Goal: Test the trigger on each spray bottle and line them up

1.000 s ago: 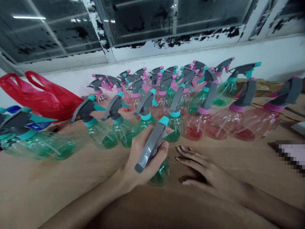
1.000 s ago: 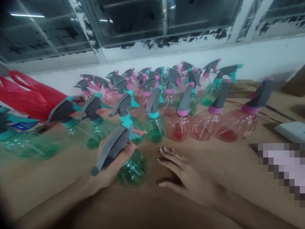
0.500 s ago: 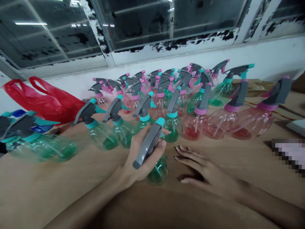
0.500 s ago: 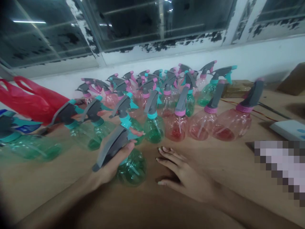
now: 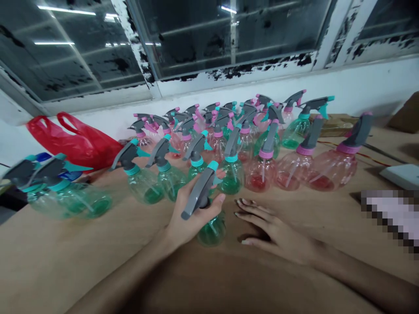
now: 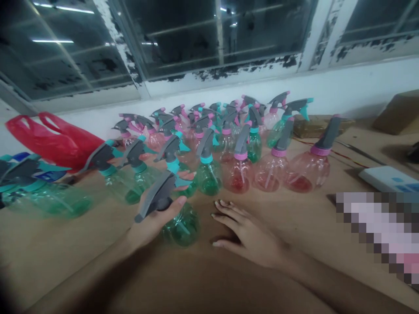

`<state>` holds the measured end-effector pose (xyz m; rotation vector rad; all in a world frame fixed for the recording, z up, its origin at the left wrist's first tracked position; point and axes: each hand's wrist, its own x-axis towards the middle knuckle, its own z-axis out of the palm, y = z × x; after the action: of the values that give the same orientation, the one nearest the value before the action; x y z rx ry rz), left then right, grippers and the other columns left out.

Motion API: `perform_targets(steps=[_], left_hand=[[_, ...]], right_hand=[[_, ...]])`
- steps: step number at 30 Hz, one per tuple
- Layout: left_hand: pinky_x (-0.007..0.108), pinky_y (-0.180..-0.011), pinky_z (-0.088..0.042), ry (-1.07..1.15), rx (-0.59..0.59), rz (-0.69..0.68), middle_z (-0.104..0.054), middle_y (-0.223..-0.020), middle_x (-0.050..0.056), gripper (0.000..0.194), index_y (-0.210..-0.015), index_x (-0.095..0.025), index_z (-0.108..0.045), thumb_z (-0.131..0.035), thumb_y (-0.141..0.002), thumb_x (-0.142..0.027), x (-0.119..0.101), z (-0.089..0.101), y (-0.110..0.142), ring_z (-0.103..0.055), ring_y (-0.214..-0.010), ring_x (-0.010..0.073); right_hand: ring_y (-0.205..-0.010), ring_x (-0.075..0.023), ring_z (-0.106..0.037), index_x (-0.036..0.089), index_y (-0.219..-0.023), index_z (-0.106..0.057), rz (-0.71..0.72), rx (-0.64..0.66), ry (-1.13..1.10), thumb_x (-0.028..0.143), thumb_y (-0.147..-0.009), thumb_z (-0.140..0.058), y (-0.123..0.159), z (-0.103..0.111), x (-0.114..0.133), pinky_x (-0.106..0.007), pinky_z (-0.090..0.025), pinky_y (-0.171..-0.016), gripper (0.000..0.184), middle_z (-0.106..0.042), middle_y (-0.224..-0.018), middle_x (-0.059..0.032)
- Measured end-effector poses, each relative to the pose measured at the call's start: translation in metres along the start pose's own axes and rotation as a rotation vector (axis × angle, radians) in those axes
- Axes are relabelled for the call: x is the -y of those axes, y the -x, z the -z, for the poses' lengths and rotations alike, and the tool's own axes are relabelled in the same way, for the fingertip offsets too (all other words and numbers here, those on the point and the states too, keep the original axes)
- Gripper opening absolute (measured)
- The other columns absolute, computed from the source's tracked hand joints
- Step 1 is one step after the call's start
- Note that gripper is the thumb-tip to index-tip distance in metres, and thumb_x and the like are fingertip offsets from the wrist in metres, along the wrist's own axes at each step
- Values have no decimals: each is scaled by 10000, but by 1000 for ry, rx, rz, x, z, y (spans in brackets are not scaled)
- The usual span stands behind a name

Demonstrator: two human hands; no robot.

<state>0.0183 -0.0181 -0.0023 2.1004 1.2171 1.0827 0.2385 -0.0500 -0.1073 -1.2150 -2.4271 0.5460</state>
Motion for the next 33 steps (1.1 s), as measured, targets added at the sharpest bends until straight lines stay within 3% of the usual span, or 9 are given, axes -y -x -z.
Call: perform_targets(steps=[5,13,16,21,29,33], left_hand=[[313,-749,-531,41,31,19,-641,-1098,20,361,-1162,-295,-530,-593,-806,-296,1,1,4,-620,-952,202],[333,-574,-501,-170,69,18,-647,-815,6,515,-1255,-281,-457,-613,-781,-404,8,1,8,-597,-601,182],[344,-622,-521,-163,83,-21,-656,-914,20,586,-1289,-275,-401,-625,-764,-409,6,5,9,-623,-703,204],[432,-920,-460,-159,68,-65,-548,-1243,62,680,-1311,-268,-362,-674,-716,-372,12,10,20,-554,-1084,273],[506,-988,-392,-224,85,24,-550,-1221,112,640,-1280,-225,-399,-679,-726,-378,30,4,52,-488,-1178,297],[512,-958,-423,-289,100,-3,-559,-1179,115,583,-1225,-223,-429,-662,-738,-441,29,17,63,-525,-1119,299]], right_hand=[[-1362,-215,-248,265,-1339,-434,18,-30,-23,544,-853,-476,-1,-1,-1,-429,-263,-1104,561,-339,-1471,-21],[-1361,-220,-254,259,-1339,-436,41,-48,5,553,-858,-460,-2,-3,-3,-443,-266,-1101,564,-344,-1468,-29],[-1356,-223,-267,254,-1334,-443,36,-50,10,559,-857,-455,-2,-2,-2,-446,-268,-1099,567,-355,-1462,-33],[-1351,-229,-277,263,-1330,-449,44,-58,-7,554,-853,-467,-3,-3,-2,-449,-272,-1096,560,-362,-1458,-33],[-1347,-220,-287,268,-1316,-462,44,-74,3,529,-860,-475,-1,-4,-2,-448,-278,-1094,525,-373,-1453,-31],[-1344,-231,-292,272,-1318,-458,31,-63,32,523,-866,-466,-1,-4,0,-469,-284,-1087,517,-388,-1444,-38]])
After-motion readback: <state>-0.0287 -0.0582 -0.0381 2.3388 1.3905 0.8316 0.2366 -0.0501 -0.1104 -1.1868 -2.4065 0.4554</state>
